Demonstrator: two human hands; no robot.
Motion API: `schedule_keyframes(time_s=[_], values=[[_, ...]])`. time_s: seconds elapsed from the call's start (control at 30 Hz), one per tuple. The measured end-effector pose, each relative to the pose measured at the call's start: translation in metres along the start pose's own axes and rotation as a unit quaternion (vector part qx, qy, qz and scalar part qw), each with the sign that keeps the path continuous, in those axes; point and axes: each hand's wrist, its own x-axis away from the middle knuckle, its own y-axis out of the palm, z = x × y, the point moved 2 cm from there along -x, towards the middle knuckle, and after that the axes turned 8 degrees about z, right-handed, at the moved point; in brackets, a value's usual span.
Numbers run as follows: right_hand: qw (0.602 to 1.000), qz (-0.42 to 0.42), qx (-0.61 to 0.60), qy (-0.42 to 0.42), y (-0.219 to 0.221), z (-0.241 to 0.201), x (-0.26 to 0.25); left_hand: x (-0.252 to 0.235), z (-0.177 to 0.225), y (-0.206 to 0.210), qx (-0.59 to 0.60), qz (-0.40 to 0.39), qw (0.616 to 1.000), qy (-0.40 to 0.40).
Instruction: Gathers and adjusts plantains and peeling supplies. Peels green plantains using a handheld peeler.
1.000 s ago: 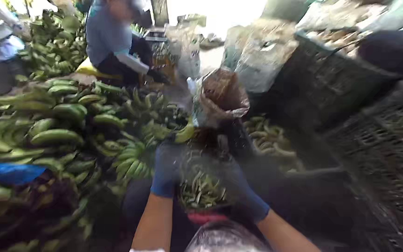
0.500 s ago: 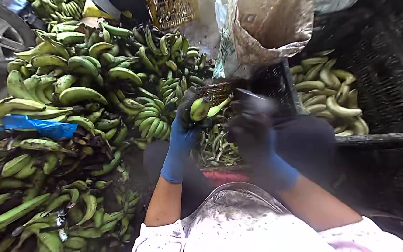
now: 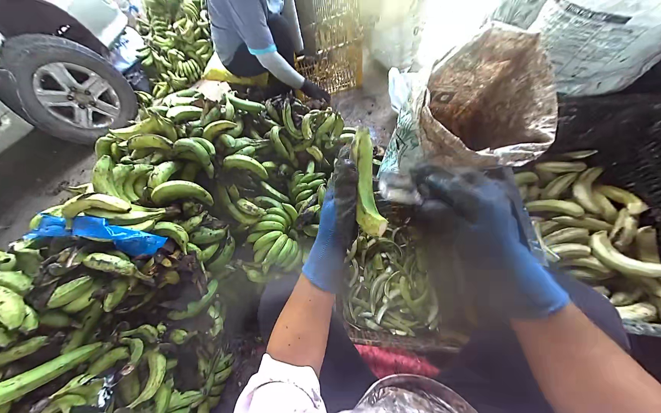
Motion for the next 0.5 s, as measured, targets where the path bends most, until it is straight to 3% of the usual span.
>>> schedule_keyframes(time_s=[0.07,0.13,0.2,0.3,0.37,0.43,0.5], values=[[0.999,-0.016,-0.050,-0.012,0.013,-0.010,0.022,-0.006,-0.005,0.000,-0.032,0.014,0.998,0.058],[0.997,-0.033,-0.075,-0.007,0.020,-0.011,0.035,-0.002,-0.011,0.002,-0.039,-0.001,0.997,0.068],[1.000,0.011,-0.012,-0.015,0.021,-0.005,0.024,0.005,-0.019,0.009,-0.009,-0.023,1.000,0.012],[0.983,0.161,0.091,0.003,0.016,0.019,-0.007,0.010,-0.037,0.015,0.086,-0.110,0.983,-0.121],[0.965,0.236,0.106,0.037,0.006,0.038,-0.023,0.013,-0.038,0.010,0.104,-0.144,0.970,-0.166],[0.971,0.211,0.085,0.078,-0.002,0.034,-0.022,0.012,-0.030,0.004,0.071,-0.110,0.979,-0.158],[0.989,0.114,0.063,0.067,0.005,0.011,-0.003,0.008,-0.020,-0.002,0.044,-0.041,0.992,-0.112]])
